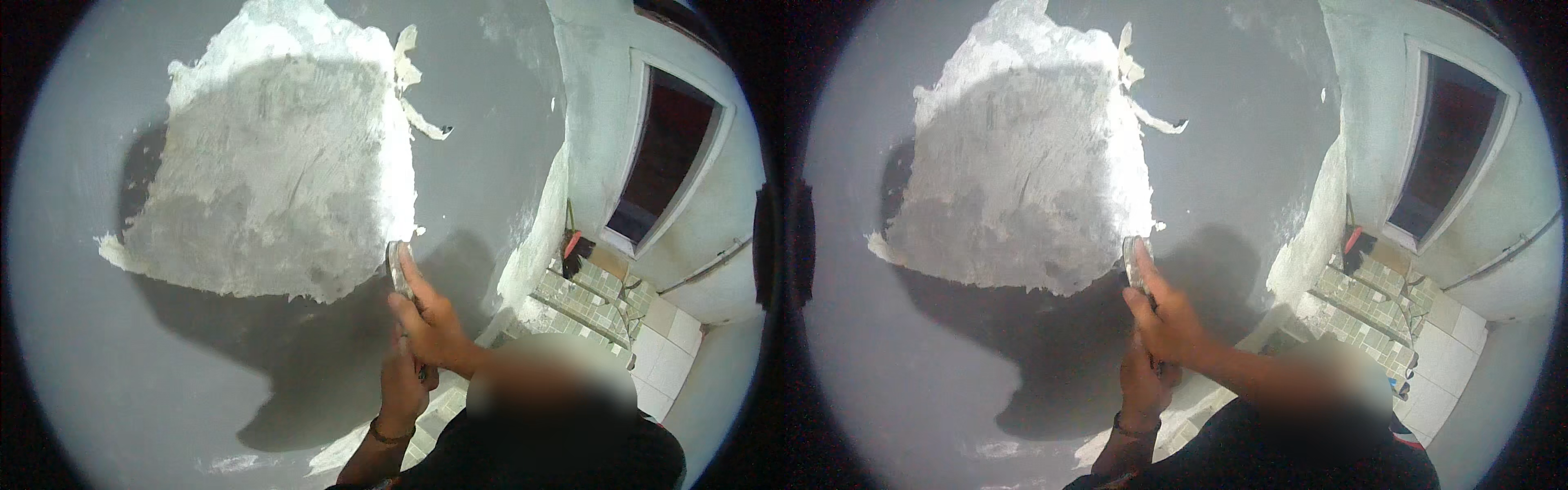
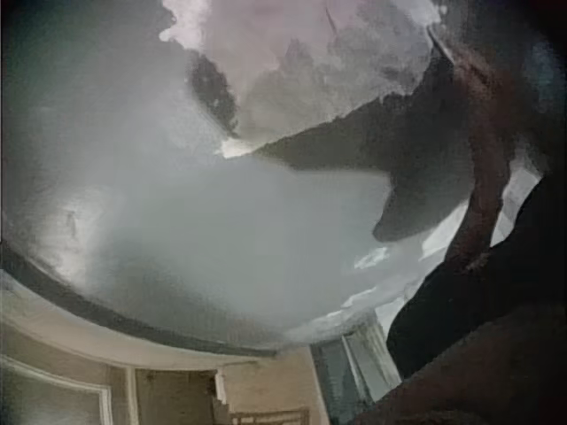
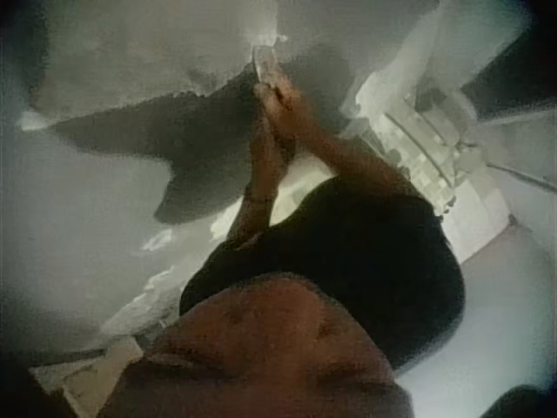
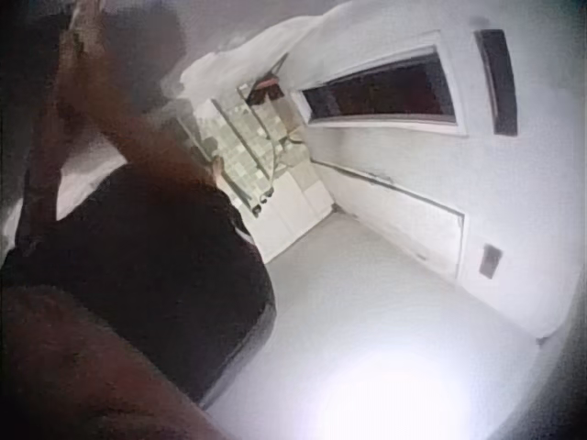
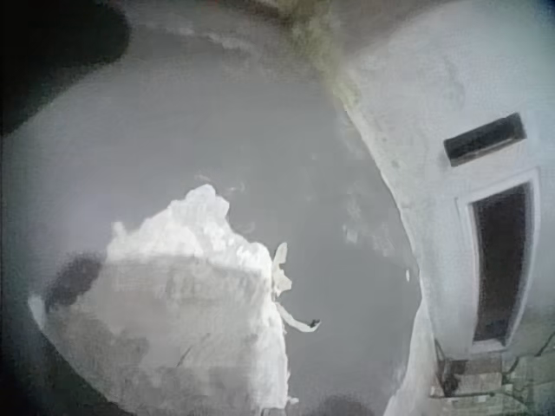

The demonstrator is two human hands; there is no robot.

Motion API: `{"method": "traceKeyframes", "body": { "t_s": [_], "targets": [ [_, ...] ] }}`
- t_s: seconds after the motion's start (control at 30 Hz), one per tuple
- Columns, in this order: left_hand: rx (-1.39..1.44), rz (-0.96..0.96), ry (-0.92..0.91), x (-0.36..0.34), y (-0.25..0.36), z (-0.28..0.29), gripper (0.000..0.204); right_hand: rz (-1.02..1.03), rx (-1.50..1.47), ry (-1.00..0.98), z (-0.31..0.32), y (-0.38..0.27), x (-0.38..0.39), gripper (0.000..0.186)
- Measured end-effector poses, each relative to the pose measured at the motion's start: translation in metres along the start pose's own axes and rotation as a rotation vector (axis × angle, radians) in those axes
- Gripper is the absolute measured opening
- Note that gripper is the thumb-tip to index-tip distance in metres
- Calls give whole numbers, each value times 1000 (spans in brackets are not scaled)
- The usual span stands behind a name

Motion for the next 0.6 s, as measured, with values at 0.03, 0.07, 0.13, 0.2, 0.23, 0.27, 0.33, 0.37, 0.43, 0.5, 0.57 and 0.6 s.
{"method": "traceKeyframes", "body": {
  "t_s": [0.03,0.07,0.13,0.2,0.23,0.27,0.33,0.37,0.43,0.5,0.57,0.6],
  "targets": [
    [29,28,34,0,-2,3,41,36,54,6,2,-2,1,65],
    [68,99,64,1,-8,4,41,-51,-14,-9,0,6,-1,64],
    [-62,-40,-22,-2,4,-2,42,-313,-235,-80,-5,27,0,64],
    [-127,-89,-61,-2,9,-7,42,-254,-208,-117,-6,24,-1,63],
    [-137,-83,-47,-2,10,-6,42,-170,-214,-99,-3,18,-2,63],
    [-169,-6,-7,-1,5,-3,42,-67,-138,-45,2,10,-3,63],
    [-100,-85,-18,-5,14,-6,39,106,-15,25,7,-3,-3,63],
    [-65,-83,-16,-5,14,-6,38,38,-84,20,6,1,-5,63],
    [-5,-55,-9,-8,10,-6,37,-196,-244,-63,0,17,-8,63],
    [-115,-152,-32,-11,14,-6,36,-160,-230,-77,0,10,-10,65],
    [-376,-322,-67,-11,24,-8,34,-22,-192,-42,5,-5,-11,66],
    [-483,-385,-74,-10,27,-9,32,97,-157,3,9,-17,-12,66]
  ]
}}
Point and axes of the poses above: each hand's wrist, its own x-axis away from the middle knuckle, its own z-axis out of the back of the hand, y = z × x, the point moved 8 cm from there along -x, towards the middle knuckle, and after that the axes turned 8 degrees about -z, right-handed, at the moved point
